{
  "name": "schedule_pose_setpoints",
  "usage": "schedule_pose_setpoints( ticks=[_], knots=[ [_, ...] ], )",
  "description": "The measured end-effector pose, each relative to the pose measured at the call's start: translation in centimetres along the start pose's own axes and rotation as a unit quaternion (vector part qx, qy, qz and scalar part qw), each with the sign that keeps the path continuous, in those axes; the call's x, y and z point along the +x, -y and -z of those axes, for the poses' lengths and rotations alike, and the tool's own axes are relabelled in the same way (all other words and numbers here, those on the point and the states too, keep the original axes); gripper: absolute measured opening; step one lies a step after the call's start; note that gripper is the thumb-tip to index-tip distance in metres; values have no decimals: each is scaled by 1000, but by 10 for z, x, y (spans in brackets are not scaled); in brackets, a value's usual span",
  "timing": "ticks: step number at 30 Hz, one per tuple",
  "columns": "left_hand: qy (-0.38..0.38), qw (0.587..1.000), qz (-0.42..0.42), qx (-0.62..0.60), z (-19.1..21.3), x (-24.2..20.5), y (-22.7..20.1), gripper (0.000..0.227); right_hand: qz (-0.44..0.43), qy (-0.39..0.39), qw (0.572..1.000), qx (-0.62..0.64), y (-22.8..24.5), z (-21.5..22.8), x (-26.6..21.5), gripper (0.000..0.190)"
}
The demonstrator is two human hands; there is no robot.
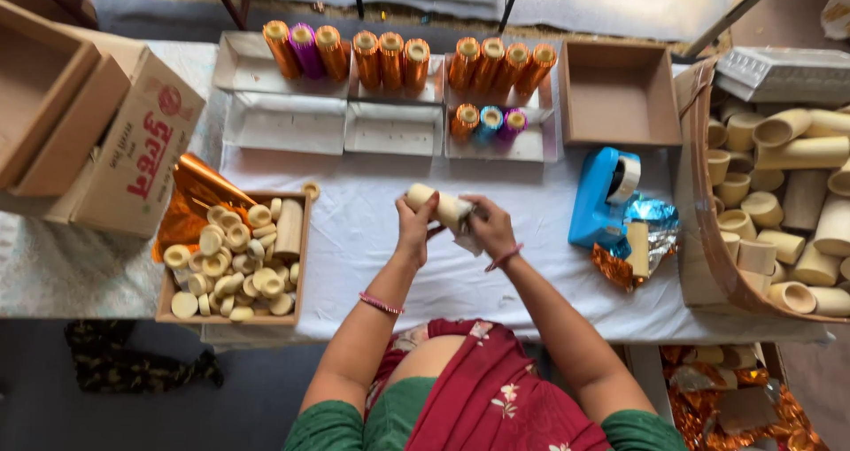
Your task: The person wraps a cylindrical object with purple metallic foil, folds the edges, and places it in a tray. Then, the person picks up a plain cylindrical object and wipes its surface with a white cloth.
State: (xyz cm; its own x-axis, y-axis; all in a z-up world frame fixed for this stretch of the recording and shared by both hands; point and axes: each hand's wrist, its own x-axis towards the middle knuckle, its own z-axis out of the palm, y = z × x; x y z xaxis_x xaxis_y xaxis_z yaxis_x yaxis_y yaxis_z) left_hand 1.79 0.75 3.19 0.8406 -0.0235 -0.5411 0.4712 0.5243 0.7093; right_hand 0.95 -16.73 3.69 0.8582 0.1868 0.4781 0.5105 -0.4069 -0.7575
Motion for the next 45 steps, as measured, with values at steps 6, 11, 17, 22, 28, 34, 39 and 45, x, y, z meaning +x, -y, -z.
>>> schedule_pose_setpoints(
  ticks=[6, 11, 17, 22, 28, 34, 39, 45],
  knots=[
    [-12, 984, -179, 10, -14, -16, -2, 92, -499, -90, 752, 421, -13, 5, -15, 23],
    [-49, 987, -155, -7, -13, -19, 4, 76, -118, 49, 987, 95, -4, 29, -23, 30],
    [-107, 974, -85, 178, -14, -19, 20, 50, 186, 19, 967, -172, 81, 41, 5, 56],
    [-51, 867, -255, 424, -8, -35, 10, 44, 65, 116, 938, -319, 77, 28, 8, 76],
    [31, 876, -315, 365, 24, -39, 5, 42, -372, 323, 842, 219, 42, 27, 3, 77],
    [-55, 864, -323, 383, 27, -65, -4, 46, -437, 30, 757, 484, 23, -17, -11, 56],
    [24, 848, -230, 477, 27, -91, -43, 64, -331, -72, 890, 306, 58, -37, -10, 41],
    [175, 977, -14, 122, 60, -71, -9, 56, 79, -55, 982, -162, 122, -47, -12, 42]
  ],
)
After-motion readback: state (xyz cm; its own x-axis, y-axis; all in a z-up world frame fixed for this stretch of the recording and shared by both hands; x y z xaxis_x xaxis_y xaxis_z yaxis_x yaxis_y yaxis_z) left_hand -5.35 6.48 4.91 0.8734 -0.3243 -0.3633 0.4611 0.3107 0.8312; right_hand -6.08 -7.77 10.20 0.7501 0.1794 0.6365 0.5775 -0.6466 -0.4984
